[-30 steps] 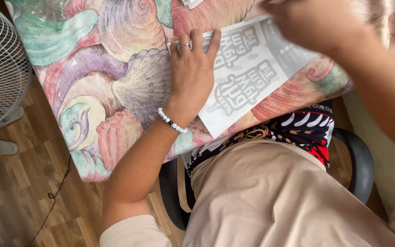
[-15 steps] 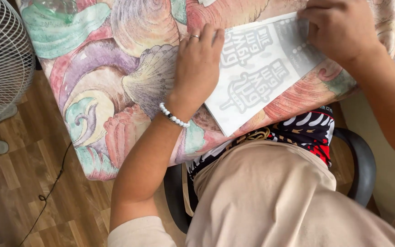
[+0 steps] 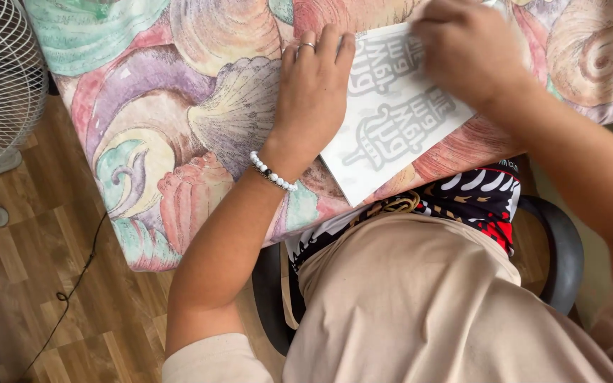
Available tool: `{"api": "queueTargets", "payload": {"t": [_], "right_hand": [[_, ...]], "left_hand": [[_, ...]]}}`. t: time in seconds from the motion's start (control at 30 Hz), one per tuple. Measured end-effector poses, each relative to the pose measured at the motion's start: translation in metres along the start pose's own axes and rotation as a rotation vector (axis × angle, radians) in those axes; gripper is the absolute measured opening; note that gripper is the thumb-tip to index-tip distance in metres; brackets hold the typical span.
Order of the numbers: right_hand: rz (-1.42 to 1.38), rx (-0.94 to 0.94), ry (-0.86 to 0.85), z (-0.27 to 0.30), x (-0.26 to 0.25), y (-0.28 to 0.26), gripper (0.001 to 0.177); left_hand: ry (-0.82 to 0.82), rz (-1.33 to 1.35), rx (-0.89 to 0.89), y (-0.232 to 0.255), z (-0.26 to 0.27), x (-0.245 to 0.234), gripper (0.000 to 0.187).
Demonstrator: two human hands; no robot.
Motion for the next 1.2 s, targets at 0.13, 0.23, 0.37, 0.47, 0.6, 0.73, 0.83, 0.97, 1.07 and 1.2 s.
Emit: {"api": "queueTargets", "payload": {"t": [0.13,0.23,0.37,0.47,0.6,0.73,0.83,0.97,1.07,1.2], "right_hand": [[0.026,0.101,0.064,0.056,0.003,0.056,0.018],[0.093,0.139,0.087,0.061,-0.001,0.056,0.020],[0.145,0.207,0.073,0.050,0.003,0.057,0.020],[0.054,0.263,0.096,0.048,-0.012,0.047,0.019],[-0.463,0.282,0.519,0.049,-0.076,-0.001,0.019],[-0.826,0.486,0.690,0.091,-0.061,0.002,0.047],[-1.198,0.530,0.635,0.091,-0.055,0.014,0.056],[-1.161,0.241,0.589,0.050,-0.087,-0.005,0.058],[-1.109,0.243,0.554,0.028,-0.098,-0.020,0.055],[-0.933,0.433,0.569,0.034,-0.067,-0.003,0.040]], "left_hand": [[-0.033,0.074,0.027,-0.003,-0.017,0.011,0.025],[-0.187,0.182,0.014,-0.001,-0.043,0.016,0.034],[-0.297,0.364,0.107,0.002,-0.081,0.026,0.058],[-0.458,0.550,0.079,0.001,-0.096,0.025,0.055],[-0.625,0.565,0.075,0.006,-0.098,0.028,0.027],[-0.398,0.727,0.014,0.004,-0.070,-0.004,0.012],[0.025,0.984,0.095,0.003,-0.053,-0.039,0.010],[0.251,1.337,-0.112,0.003,-0.034,-0.053,0.026],[0.272,1.454,-0.231,0.005,-0.029,-0.028,0.030],[0.307,1.484,-0.251,0.009,-0.030,-0.009,0.031]]}}
Point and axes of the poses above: each hand's wrist, its own z-axis away from the middle knuckle, its own x-axis out of the palm, y = z × x, the point moved 2 cm from there along -z, towards the middle knuckle, and after that the axes turned 6 degrees about -z, right-handed, at the moved point
